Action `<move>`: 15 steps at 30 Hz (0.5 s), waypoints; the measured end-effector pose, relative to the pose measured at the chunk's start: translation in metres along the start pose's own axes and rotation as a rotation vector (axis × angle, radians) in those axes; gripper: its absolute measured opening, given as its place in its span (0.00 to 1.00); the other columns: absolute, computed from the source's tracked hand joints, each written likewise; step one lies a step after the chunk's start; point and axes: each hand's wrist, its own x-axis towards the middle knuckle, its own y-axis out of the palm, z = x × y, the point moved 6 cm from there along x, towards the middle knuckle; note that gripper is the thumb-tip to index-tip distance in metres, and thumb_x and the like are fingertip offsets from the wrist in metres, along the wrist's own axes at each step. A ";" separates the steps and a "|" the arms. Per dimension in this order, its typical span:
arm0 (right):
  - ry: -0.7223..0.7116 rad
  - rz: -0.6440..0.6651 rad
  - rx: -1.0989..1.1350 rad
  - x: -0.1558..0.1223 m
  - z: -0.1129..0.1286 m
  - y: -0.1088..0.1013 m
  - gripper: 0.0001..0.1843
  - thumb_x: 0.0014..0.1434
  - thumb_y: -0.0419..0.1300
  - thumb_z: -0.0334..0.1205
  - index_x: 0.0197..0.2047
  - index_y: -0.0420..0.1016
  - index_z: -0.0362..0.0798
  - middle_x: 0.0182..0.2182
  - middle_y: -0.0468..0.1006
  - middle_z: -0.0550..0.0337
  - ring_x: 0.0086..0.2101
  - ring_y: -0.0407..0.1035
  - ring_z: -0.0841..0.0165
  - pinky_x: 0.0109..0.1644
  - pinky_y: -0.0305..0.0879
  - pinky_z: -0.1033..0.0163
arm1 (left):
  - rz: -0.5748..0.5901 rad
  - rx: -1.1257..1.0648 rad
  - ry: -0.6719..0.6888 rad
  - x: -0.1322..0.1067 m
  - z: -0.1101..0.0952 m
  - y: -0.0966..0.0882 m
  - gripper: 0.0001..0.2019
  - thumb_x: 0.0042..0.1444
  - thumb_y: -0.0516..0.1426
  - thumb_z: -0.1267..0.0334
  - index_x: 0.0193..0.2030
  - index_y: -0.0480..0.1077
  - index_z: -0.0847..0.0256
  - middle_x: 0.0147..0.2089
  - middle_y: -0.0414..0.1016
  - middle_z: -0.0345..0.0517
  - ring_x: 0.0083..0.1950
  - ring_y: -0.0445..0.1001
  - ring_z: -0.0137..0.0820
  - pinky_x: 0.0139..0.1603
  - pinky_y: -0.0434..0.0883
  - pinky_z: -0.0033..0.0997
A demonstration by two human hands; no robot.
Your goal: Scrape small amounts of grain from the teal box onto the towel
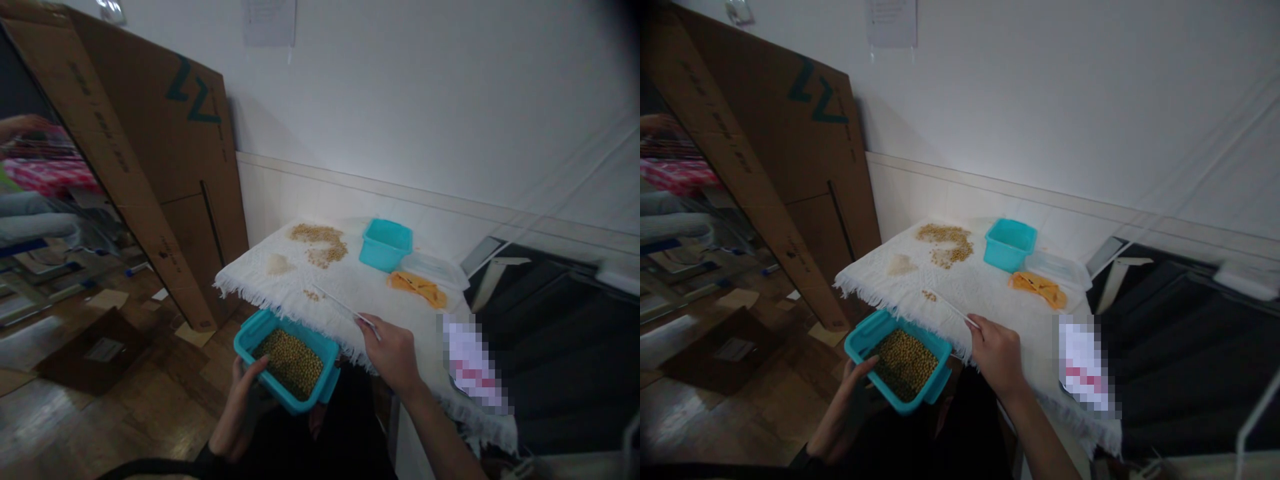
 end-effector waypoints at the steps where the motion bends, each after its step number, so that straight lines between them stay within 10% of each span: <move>1: -0.014 0.008 0.008 0.001 0.003 -0.001 0.17 0.74 0.56 0.37 0.42 0.87 0.44 0.36 0.89 0.54 0.32 0.85 0.63 0.39 0.79 0.65 | 0.000 0.004 0.004 0.000 0.000 0.000 0.31 0.57 0.66 0.54 0.64 0.59 0.41 0.50 0.76 0.47 0.41 0.82 0.41 0.42 0.80 0.48; 15: -0.079 0.008 0.079 -0.001 0.022 -0.007 0.14 0.71 0.57 0.32 0.42 0.86 0.45 0.36 0.89 0.56 0.33 0.85 0.66 0.41 0.80 0.67 | 0.059 -0.035 0.056 -0.009 -0.008 0.000 0.32 0.54 0.70 0.52 0.63 0.64 0.42 0.52 0.77 0.45 0.43 0.82 0.40 0.43 0.80 0.44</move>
